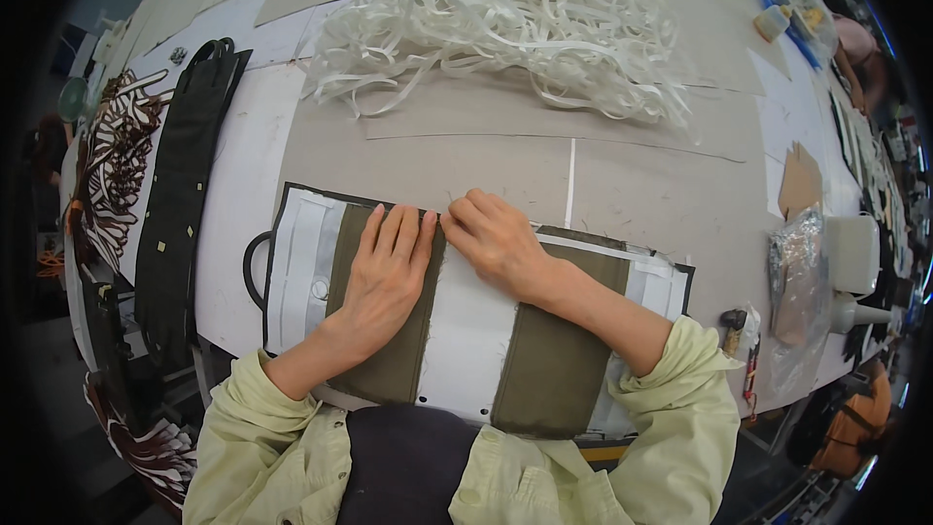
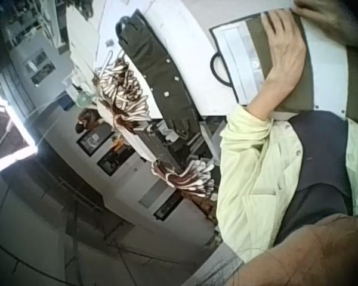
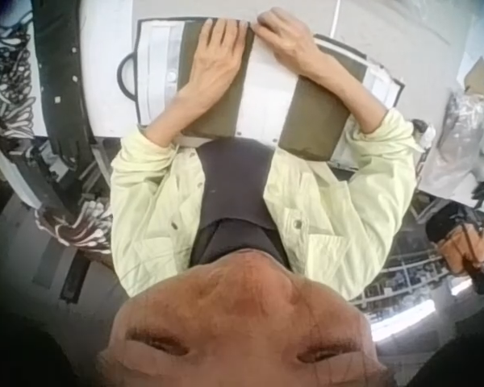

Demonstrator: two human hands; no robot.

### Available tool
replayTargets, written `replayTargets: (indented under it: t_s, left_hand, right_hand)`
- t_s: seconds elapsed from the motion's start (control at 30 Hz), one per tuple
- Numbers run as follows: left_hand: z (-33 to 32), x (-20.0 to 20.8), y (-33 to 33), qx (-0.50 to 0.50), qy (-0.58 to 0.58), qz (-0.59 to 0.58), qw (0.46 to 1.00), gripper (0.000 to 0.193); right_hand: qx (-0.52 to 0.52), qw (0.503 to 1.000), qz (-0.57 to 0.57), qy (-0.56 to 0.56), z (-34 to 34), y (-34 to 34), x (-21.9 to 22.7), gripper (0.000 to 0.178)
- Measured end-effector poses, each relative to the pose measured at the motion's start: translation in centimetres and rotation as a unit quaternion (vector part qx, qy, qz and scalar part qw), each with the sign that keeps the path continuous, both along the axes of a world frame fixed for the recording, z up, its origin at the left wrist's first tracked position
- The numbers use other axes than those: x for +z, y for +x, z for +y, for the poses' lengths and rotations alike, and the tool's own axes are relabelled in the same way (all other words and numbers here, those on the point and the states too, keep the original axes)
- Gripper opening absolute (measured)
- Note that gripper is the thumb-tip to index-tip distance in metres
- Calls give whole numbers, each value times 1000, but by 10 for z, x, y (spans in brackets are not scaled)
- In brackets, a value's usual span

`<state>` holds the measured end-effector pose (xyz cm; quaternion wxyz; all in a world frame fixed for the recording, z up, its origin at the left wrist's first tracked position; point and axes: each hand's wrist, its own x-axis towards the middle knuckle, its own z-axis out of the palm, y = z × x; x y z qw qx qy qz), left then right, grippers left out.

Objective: Manually assembling and aligning components of a green fabric/leather bag on a workshop table.

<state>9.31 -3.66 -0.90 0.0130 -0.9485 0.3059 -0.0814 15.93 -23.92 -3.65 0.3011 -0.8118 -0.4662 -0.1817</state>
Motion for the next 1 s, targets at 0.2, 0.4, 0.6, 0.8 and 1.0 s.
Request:
replayTargets:
  t_s: [0.2,0.4,0.6,0.8,1.0]
  left_hand:
    - [-5,-5,-1,13,-56,5,998,59]
    - [-4,-4,-2,8,-43,5,999,59]
    - [-4,-5,-2,7,-53,-1,999,59]
    - [-8,-2,-1,10,-65,-7,998,59]
    - [-13,-2,2,-10,-47,-12,999,58]
  right_hand:
    - [-27,993,105,39,0,-2,-1,25]
    - [-64,965,247,54,-9,0,6,19]
    - [-23,987,151,48,-12,-1,2,19]
    - [-15,996,81,37,-12,-2,1,25]
    - [-30,988,142,51,-27,-4,3,27]
